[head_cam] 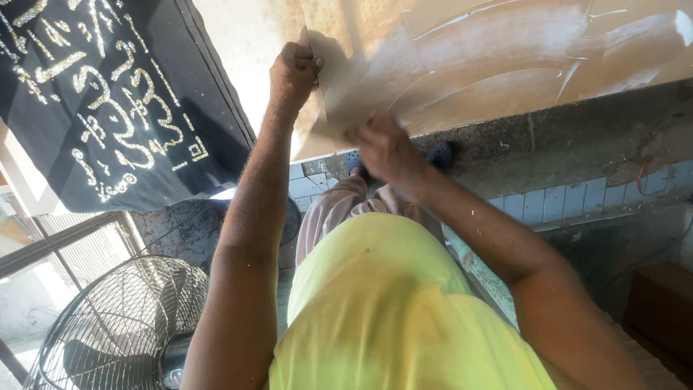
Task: The person spreads a white adhesive onto a flat cardboard sheet using a small rectangular tool, then places a black fabric with gold patterns onto the glued surface and presses it down. The person repeats the gluing and pressing steps on the same cardboard area.
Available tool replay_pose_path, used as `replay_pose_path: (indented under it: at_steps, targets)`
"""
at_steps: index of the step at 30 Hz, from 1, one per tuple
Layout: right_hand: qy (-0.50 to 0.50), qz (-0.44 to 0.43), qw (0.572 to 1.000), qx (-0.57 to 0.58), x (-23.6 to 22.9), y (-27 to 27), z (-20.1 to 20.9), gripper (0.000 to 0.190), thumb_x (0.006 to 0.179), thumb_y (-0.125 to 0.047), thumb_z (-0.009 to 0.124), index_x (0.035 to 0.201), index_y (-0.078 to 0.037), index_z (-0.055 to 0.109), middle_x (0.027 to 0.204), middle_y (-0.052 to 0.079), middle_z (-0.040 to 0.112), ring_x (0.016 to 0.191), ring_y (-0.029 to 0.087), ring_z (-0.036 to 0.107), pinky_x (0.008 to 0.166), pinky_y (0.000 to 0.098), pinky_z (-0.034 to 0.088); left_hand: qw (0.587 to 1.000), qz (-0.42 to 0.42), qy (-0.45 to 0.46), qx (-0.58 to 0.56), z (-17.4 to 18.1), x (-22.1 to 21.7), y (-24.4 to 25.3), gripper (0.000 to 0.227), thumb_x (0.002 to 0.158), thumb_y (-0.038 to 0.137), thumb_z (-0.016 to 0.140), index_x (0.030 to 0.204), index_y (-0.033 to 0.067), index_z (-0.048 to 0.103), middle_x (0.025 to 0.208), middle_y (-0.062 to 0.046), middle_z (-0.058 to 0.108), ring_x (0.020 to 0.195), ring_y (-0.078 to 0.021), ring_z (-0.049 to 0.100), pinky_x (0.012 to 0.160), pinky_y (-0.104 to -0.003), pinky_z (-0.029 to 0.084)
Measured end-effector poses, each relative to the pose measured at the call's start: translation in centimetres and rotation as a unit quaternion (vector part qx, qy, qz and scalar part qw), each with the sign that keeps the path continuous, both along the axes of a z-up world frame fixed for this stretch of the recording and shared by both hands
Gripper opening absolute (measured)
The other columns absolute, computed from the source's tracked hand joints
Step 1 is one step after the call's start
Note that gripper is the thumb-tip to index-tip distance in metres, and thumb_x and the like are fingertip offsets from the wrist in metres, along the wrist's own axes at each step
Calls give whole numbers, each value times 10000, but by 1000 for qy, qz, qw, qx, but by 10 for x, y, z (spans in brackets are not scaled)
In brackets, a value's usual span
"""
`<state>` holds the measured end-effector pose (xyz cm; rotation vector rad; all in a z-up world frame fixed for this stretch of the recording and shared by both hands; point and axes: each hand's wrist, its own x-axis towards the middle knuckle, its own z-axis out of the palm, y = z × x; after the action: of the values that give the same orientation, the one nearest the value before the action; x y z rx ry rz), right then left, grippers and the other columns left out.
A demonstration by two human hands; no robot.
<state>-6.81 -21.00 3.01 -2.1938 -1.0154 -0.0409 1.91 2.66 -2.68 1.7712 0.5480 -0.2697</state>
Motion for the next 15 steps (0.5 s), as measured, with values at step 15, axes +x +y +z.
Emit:
replay_pose_path:
  at_steps: [15]
  targets:
    - [3, -144, 989, -40, 45, -75, -3, 140, 919, -73, 805, 954, -49, 672, 919, 154, 671, 895, 366, 640, 843, 513, 512, 1000, -12, -17, -10, 7, 1, 1, 178, 963, 76, 731, 1069, -9, 617, 942, -135, 773, 759, -164, 745, 624, -302, 642]
